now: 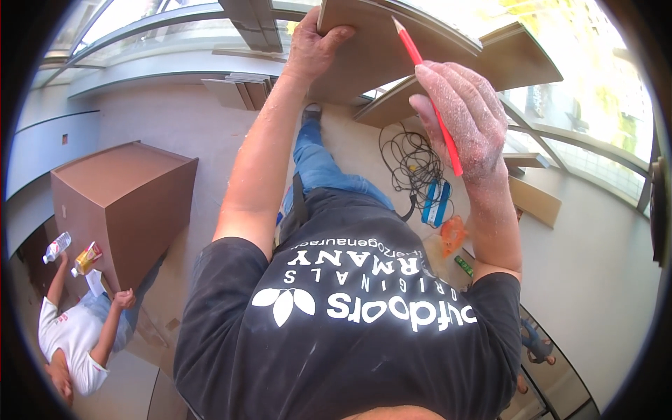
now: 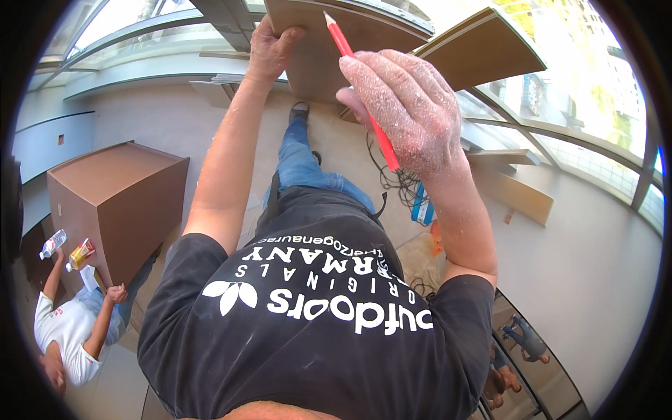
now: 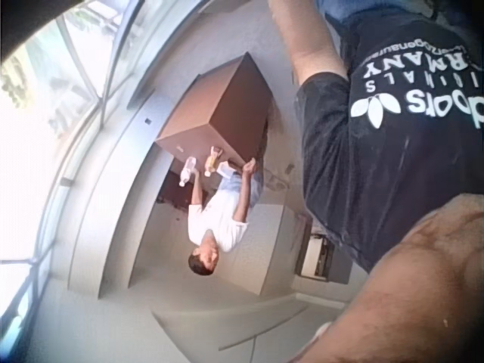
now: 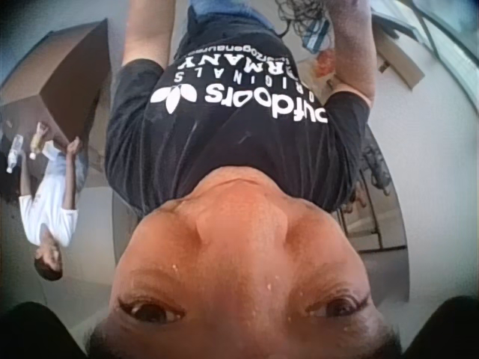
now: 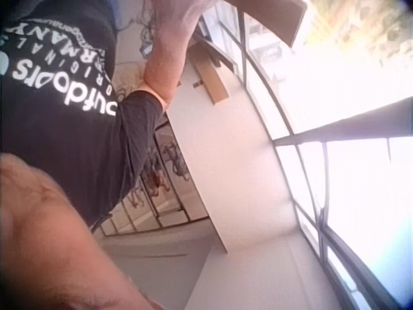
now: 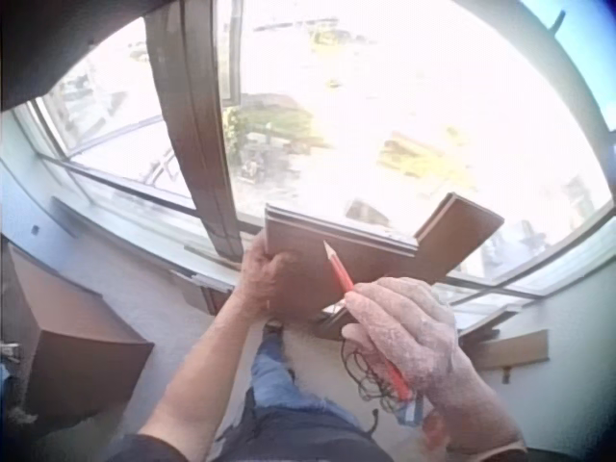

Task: The person measures and marks a flooring board using a square and a pencil, then feeds the board into a table saw to cut it.

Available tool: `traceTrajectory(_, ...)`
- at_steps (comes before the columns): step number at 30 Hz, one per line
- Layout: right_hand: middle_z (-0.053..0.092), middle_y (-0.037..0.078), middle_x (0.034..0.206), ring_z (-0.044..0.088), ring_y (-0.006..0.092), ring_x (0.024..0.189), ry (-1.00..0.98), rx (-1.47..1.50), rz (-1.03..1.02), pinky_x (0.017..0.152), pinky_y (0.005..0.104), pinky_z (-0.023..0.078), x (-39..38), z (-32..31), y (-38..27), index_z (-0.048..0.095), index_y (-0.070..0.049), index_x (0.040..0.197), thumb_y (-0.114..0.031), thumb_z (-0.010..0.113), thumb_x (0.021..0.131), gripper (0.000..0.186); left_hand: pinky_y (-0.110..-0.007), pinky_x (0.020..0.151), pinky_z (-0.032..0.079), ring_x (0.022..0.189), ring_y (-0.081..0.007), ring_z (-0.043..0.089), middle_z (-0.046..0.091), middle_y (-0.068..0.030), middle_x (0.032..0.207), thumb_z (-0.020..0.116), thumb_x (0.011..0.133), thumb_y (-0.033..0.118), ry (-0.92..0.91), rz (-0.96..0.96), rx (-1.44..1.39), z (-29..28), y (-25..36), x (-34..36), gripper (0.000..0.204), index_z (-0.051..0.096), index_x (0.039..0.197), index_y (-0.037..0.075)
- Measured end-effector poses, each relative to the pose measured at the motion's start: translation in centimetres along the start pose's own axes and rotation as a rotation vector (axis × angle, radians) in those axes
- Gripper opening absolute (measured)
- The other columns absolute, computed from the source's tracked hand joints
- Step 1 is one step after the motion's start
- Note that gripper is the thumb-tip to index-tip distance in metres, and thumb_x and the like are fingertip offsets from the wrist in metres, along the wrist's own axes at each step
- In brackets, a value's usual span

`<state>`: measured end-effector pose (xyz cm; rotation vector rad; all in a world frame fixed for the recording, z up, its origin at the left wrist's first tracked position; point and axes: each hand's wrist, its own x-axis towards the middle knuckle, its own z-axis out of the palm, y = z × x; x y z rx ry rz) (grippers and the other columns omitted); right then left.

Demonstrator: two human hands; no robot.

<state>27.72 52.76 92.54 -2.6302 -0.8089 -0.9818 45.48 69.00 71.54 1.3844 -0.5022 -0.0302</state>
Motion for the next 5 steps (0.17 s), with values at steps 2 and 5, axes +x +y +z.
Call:
traceTrajectory(2,0.074,0.010,0.102,0.072,0.0269,0.092,0.006,-0.021,-0.016,0.078,0.0363,0.059,0.18,0.23,0.37,0.075,-0.004,0.111,-0.010,0.084,0.078,0.035,-0.031,0.084,0.055,0.094,-0.0132,0.067,0.075,-0.0029,0.101,0.079,0.091,0.028,-0.005,0.014,0.036,-0.16,-0.03,0.13,0.034,0.068,0.117,0.007)
traceTrajectory(5,0.074,0.010,0.105,0.072,0.0274,0.094,-0.010,-0.041,0.008,0.080,0.0371,0.060,0.26,0.78,0.62,0.075,-0.005,0.111,-0.011,0.085,0.077,0.036,-0.031,0.085,0.055,0.094,-0.0134,0.067,0.075,-0.0033,0.102,0.080,0.091,0.034,0.016,0.020,0.053,-0.15,-0.16,0.13,0.039,0.068,0.117,0.007)
